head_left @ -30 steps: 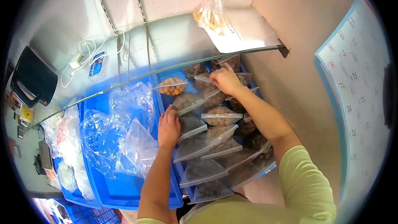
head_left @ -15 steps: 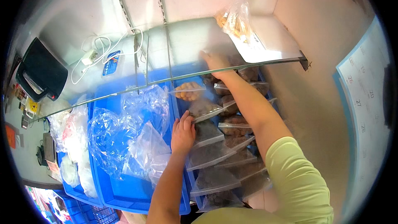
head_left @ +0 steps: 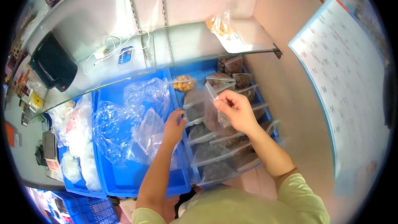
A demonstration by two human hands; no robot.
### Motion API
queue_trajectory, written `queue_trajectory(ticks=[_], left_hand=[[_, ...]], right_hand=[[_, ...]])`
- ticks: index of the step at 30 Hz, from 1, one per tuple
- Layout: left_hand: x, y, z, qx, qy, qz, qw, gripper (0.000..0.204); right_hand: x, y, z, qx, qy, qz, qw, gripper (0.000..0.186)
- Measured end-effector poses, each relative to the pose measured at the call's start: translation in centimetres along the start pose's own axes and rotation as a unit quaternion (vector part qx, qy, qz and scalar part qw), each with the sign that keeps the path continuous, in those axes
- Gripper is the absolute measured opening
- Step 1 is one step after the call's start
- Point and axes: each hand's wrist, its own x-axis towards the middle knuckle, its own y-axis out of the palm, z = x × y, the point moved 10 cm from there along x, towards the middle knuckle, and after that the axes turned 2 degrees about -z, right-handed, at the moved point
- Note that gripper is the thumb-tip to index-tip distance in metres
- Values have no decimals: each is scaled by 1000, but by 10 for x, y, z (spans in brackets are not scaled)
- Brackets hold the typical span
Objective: The person organizes and packs various food items, including dried goods and round yellow snacks, into clear plastic bags. They place the filled bags into blue plastic crates on a counter, occasionally adjusting the bags and their contents by hand.
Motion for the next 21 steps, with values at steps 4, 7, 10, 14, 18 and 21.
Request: queue_trajectory(ticks=[4, 7, 10, 14, 18, 21], left_hand=[[-109, -12, 24, -553, -353, 0, 755, 55], [-144, -16, -63, -784, -286, 115, 540, 70], [-143, -80, -118, -777, -106, 154, 601, 73], [-170, -122, -23, -568, -213, 21, 794, 58], [-208, -160, 24, -512, -272, -15, 814, 60], [-256, -186, 104, -201, -310, -145, 918, 54]], right_hand=[[-34, 45, 16, 264, 76, 62, 959, 10], [-60, 79, 48, 313, 81, 77, 943, 10], [-67, 83, 36, 224, 63, 71, 970, 9], [-83, 105, 13, 80, 107, 66, 989, 14], [-110, 180, -26, 84, 160, 164, 970, 18], [-126, 250, -97, 75, 212, 235, 946, 18]])
